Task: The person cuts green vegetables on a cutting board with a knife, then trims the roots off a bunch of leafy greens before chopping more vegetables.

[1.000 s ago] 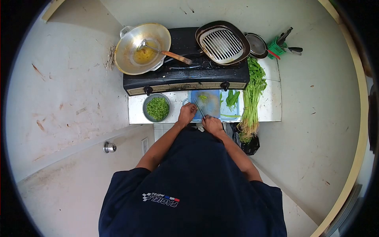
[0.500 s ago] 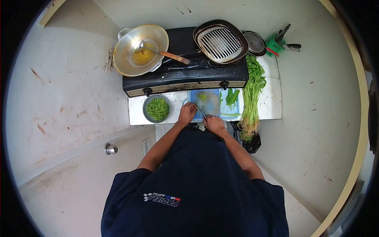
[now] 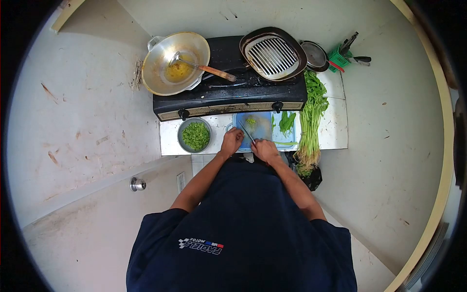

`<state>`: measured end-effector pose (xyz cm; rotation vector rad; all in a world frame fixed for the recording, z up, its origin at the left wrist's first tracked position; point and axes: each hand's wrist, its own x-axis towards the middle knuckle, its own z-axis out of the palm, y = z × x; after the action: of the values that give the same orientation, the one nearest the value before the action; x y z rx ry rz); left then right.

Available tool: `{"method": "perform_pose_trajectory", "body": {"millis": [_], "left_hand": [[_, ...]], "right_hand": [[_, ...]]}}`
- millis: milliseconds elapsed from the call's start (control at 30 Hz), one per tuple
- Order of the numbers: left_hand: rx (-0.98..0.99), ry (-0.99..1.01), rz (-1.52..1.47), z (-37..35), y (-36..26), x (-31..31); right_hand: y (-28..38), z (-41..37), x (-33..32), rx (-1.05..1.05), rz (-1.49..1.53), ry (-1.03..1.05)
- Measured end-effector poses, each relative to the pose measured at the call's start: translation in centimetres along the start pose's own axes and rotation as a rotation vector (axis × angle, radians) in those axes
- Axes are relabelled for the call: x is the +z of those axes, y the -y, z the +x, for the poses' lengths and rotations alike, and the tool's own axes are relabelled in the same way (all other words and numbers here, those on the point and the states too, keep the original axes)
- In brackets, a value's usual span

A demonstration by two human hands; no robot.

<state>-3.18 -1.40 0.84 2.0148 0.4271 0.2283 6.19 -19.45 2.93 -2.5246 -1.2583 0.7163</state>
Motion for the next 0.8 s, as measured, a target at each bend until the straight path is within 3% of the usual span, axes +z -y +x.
{"method": "perform_pose_trajectory", "body": {"millis": [600,800], "left_hand": [[0.05,-0.02,0.011,0.0,-0.2,0.0],[0.015,-0.015,0.015,0.0,-0.5,0.0]], "right_hand": [[1.8,0.3,1.9,0.047,-0.026,-0.08],[1.8,-1.3,1.3,0.127,-0.01,0.021]]}}
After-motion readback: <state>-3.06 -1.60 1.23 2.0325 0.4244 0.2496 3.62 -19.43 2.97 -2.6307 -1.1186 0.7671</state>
